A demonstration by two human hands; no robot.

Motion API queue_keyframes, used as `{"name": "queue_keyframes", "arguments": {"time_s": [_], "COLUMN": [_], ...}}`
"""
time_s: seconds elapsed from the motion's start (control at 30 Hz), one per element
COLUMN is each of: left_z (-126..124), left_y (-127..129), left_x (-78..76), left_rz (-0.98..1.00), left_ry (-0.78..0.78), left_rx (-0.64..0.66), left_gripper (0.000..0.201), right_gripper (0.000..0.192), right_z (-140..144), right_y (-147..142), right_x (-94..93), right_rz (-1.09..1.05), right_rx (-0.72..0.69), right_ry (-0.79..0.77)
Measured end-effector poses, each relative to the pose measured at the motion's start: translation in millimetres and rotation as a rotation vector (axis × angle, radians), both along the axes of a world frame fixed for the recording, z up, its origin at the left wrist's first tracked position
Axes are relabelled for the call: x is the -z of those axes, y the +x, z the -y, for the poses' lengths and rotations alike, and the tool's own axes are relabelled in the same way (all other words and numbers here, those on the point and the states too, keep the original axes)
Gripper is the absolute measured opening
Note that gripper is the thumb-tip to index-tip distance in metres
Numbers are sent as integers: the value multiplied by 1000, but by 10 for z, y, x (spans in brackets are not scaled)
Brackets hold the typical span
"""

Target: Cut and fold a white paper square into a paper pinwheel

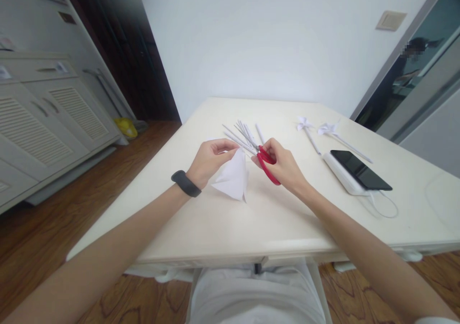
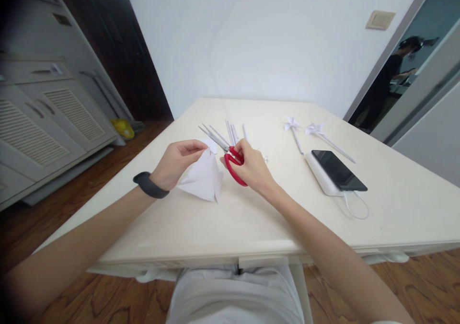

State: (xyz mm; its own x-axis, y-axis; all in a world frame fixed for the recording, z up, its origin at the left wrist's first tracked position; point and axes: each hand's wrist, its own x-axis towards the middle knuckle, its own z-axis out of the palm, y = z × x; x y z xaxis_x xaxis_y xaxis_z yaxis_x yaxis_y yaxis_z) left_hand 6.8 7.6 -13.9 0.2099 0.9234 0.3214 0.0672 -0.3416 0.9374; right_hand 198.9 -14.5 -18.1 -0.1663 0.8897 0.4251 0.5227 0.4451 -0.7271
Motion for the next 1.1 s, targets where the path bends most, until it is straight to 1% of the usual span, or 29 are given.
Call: {"name": "queue_keyframes", "arguments": {"time_s": [0.1,0.27,0.5,0.63,0.73,0.9,1.1], "left_z": [0,9,42,40,49,72,53], "left_y": [5,7,6,7,23,37,24], "left_x": [-6,-11,-21,-22,-28,-35,-28], "left_rz": [11,42,32,11,38,67,36], "left_ry": [7,23,10,20,35,18,1], "left_rx": [10,50,181,181,190,236,180], "left_gripper": [18,15,14,15,15,13,18], "right_gripper": [23,24,26,26,27,26,25], "right_z": [15,16,-20,-30,-33,-34,-35], "right_y": [-5,-18,-17,-23,-28,-34,-33], "right_x": [-24,-24,33,46,41,37,32], "right_rz": [-4,-48,-247,-330,-383,-415,-414], "right_rx": [-1,-33,-224,-302,-336,-353,-334], "right_ry": [-15,-103,-176,-219,-244,-274,-283]}}
